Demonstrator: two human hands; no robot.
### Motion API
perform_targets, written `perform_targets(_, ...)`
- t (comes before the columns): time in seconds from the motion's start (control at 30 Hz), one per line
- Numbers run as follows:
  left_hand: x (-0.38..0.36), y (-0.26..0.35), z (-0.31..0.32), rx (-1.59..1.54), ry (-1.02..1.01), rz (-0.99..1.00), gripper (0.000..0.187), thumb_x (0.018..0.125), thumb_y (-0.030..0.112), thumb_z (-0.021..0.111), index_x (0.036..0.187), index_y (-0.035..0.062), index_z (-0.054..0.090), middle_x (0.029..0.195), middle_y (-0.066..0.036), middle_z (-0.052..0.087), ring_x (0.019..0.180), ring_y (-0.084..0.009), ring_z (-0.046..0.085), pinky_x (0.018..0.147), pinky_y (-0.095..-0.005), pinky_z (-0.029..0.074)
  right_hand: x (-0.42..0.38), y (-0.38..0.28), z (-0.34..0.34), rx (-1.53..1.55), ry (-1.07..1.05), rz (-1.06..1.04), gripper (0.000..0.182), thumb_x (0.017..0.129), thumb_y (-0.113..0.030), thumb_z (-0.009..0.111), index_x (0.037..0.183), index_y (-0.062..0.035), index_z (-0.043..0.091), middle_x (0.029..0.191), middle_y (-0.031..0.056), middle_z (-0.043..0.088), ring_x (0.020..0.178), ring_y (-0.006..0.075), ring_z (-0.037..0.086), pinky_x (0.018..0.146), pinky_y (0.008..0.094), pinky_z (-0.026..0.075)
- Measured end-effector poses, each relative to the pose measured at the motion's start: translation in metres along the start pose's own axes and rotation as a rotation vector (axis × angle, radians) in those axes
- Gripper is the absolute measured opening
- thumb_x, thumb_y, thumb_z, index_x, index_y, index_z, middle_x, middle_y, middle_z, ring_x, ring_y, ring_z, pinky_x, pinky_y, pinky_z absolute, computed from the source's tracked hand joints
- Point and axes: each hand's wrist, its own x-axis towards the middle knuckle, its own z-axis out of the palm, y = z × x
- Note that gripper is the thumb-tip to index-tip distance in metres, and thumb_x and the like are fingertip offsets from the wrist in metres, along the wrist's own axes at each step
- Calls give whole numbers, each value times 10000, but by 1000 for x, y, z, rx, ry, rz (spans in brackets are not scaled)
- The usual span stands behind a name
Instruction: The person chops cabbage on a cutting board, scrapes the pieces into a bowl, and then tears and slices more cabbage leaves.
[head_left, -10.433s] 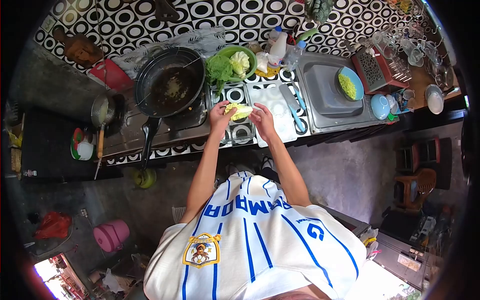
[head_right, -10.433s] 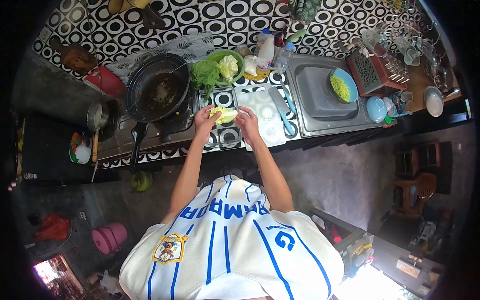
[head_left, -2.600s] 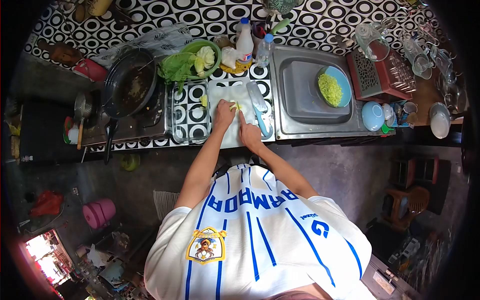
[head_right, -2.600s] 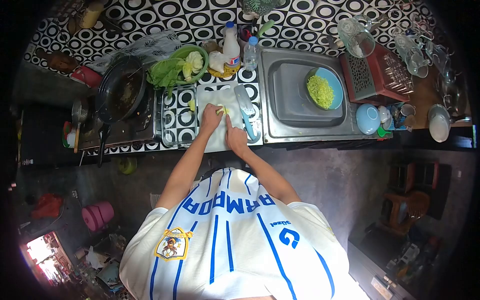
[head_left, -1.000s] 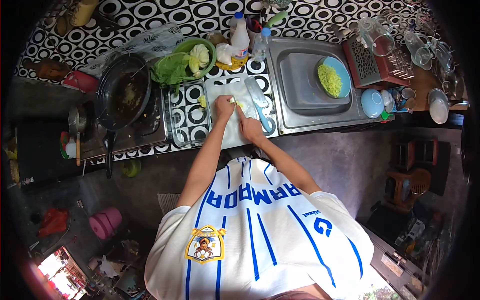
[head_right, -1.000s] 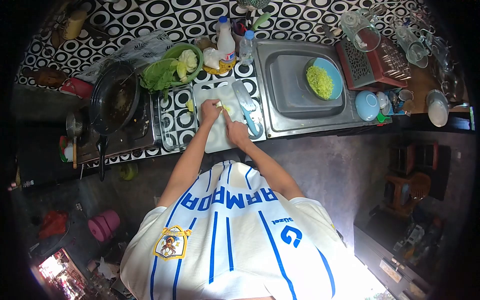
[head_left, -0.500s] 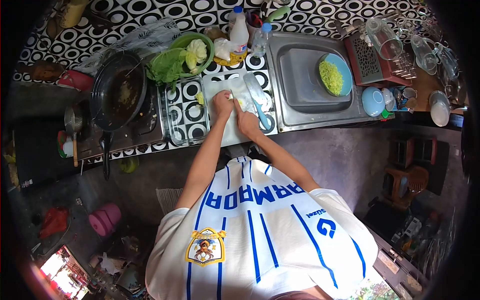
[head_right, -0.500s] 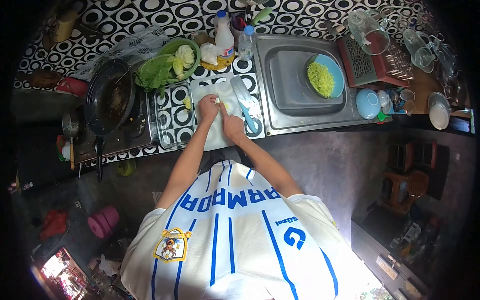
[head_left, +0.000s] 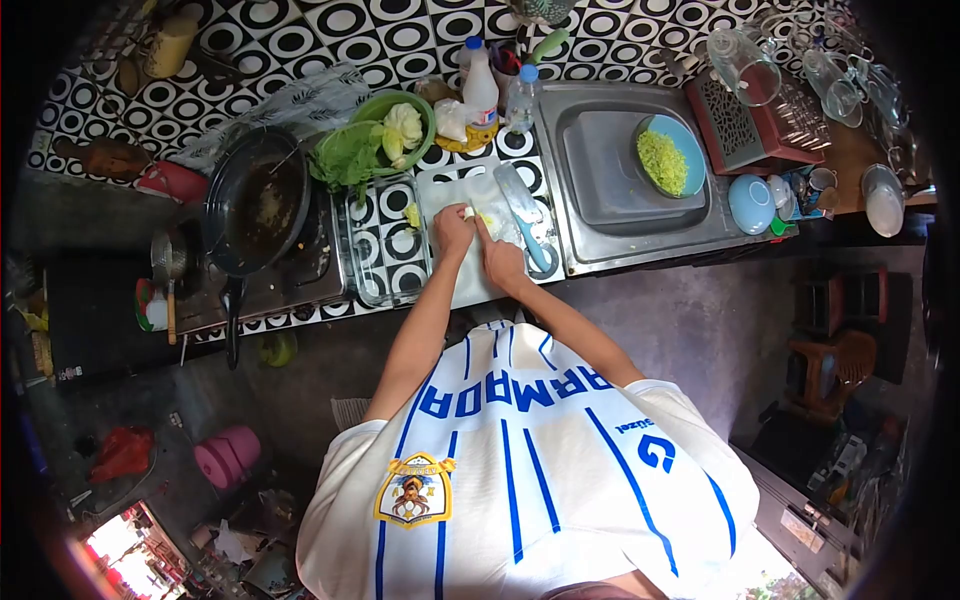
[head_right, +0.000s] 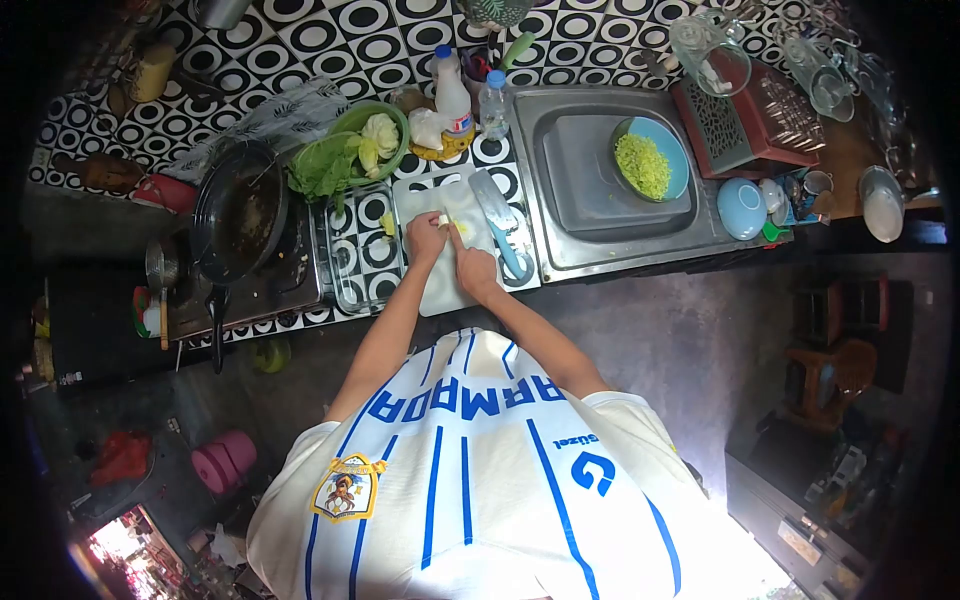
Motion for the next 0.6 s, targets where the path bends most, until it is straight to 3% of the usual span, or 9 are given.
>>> perform_targets(0.23,0,-11,-5,5,31,101,349,712,109,779,1050,43,723,905,-141,720,858,-312,692,798,-381,544,-42,12,-13,-10,-84,-13,849,851,-75,540,1580,-165,115,713,203,685,613,364,680,586,478,550)
perform_targets(0.33,4,-19,-1,-47,10,38,307,716,112,775,1014,53,730,893,-132,727,820,-300,699,775,-378,551,-31,11,-6,28,-26,17,840,850,-92,541,1578,-167,129,714,219,683,614,382,676,598,503,547)
perform_targets(0.43,4,-20,-1,-77,20,9,292,721,117,778,1005,60,739,870,-100,742,771,-214,715,756,-323,559,-21,9,-5,82,37,-49,823,865,-137,556,1576,-167,143,672,234,662,567,398,651,563,520,526)
perform_targets(0.6,8,-15,-3,-59,-6,-50,245,706,121,773,942,62,751,847,-100,746,764,-216,719,756,-319,561,-16,-5,-9,67,6,-40,823,860,-125,558,1574,-167,151,675,232,662,570,404,647,583,520,531)
